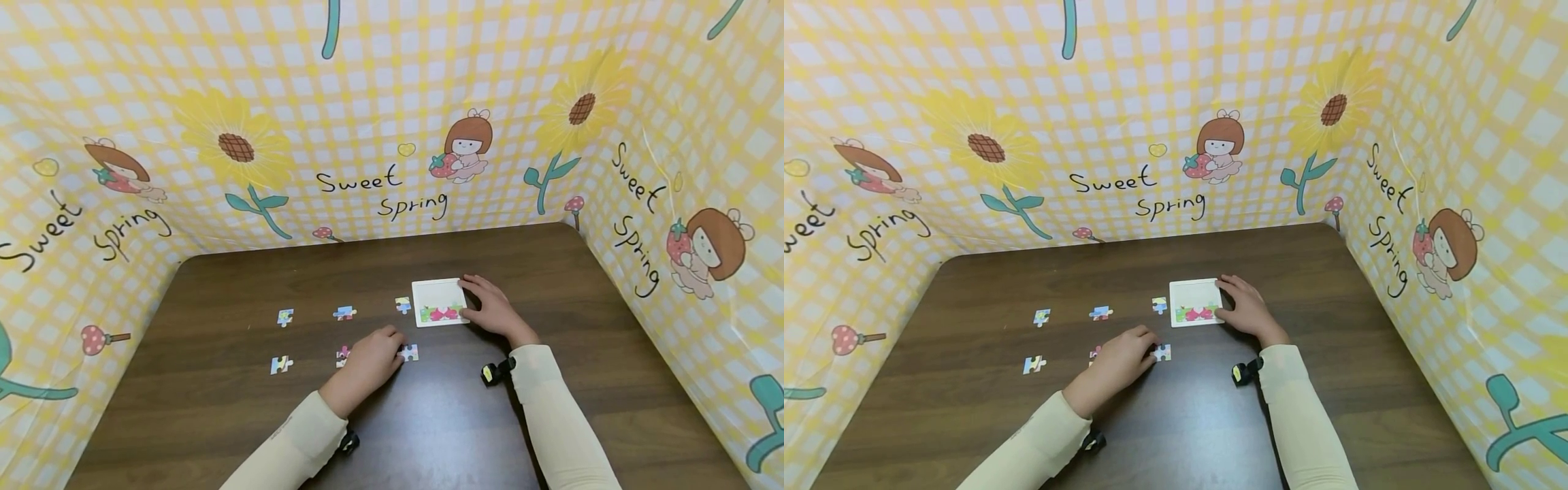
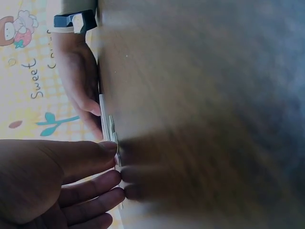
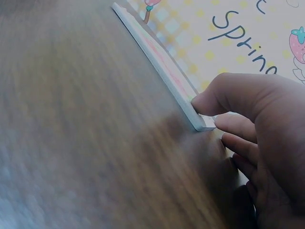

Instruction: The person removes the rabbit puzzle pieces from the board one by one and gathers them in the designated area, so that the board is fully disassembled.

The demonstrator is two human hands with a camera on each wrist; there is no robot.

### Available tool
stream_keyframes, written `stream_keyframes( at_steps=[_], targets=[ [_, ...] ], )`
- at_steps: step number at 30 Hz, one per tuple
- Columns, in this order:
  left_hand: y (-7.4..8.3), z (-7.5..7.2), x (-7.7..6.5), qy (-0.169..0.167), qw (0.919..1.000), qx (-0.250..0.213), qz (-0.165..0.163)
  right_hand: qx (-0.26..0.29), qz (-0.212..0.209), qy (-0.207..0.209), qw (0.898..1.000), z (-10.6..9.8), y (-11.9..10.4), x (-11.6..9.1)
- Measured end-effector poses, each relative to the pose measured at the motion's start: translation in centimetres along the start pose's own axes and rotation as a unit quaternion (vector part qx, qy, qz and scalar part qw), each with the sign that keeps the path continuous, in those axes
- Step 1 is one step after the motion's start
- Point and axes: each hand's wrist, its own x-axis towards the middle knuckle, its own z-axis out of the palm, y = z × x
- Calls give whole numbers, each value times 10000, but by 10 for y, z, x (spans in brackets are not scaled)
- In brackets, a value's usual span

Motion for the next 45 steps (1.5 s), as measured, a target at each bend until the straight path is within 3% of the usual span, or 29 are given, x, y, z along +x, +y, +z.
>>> stream_keyframes(
  at_steps=[8,16,25,32,40,45],
  targets=[
    [-2,0,-1,75,9999,-135,12,3,13,16,10000,1,0,1],
    [0,-2,1,-246,9997,-4,-11,-55,37,0,10000,0,1,1],
    [1,-1,1,-185,9994,286,35,-27,19,-2,10000,-1,0,0],
    [2,1,2,-275,9995,132,-122,-17,14,26,10000,-1,1,-1],
    [6,-6,20,96,9992,-177,-355,-140,-24,108,9998,-2,-2,0],
    [12,-11,39,91,9986,-317,-418,-168,32,150,9997,0,-3,0]
  ],
)
